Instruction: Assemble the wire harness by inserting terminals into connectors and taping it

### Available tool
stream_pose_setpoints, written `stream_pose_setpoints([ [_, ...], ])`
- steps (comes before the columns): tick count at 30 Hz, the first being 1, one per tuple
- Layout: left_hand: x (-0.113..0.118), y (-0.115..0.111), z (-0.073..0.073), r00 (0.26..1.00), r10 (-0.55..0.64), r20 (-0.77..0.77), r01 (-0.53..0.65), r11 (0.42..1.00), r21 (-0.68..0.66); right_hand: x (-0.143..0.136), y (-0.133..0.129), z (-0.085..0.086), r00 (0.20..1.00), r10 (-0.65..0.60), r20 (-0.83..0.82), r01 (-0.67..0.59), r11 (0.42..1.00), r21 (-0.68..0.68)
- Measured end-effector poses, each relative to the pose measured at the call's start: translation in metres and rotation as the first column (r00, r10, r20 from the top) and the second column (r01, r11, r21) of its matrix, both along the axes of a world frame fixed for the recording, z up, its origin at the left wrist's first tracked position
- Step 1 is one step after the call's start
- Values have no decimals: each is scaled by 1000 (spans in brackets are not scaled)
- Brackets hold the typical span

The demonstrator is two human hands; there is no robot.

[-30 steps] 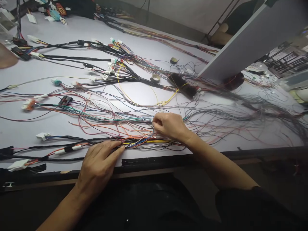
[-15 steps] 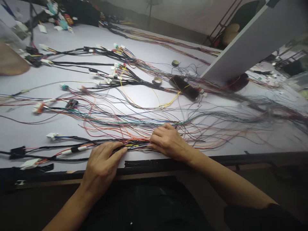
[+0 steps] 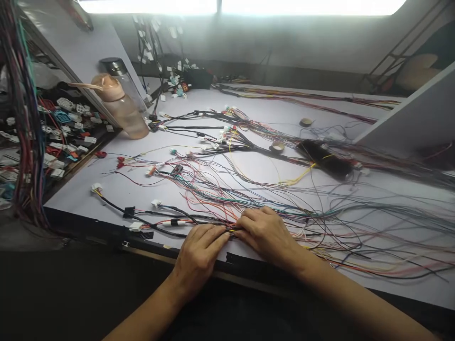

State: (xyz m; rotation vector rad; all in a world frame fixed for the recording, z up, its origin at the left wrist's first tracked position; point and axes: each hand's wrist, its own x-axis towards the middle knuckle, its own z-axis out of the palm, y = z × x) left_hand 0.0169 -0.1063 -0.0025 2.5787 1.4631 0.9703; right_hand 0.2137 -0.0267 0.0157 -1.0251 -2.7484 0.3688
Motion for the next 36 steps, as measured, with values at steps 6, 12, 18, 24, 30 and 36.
stream_pose_setpoints([
  [6, 0, -2, -3, 998, 31, 46, -29, 999, -34, 0, 3, 5, 996, -48, 70, 50, 998, -36],
  [12, 1, -2, -6, 997, 37, 73, -33, 998, -54, -34, 14, 11, 977, -176, 119, 187, 979, -83],
  [18, 1, -2, 1, 994, 50, 96, -43, 996, -75, -69, 17, 21, 971, -128, 203, 157, 979, -134],
  [24, 0, -4, 0, 994, 54, 94, -47, 995, -85, -64, 18, 19, 975, -128, 182, 163, 967, -195],
  [30, -1, -3, -7, 992, 31, 123, -25, 998, -54, -60, 18, 17, 979, -152, 138, 181, 956, -230],
  [36, -5, -1, -11, 995, 7, 97, -4, 1000, -30, -53, 22, 8, 978, -199, -63, 163, 919, -360],
])
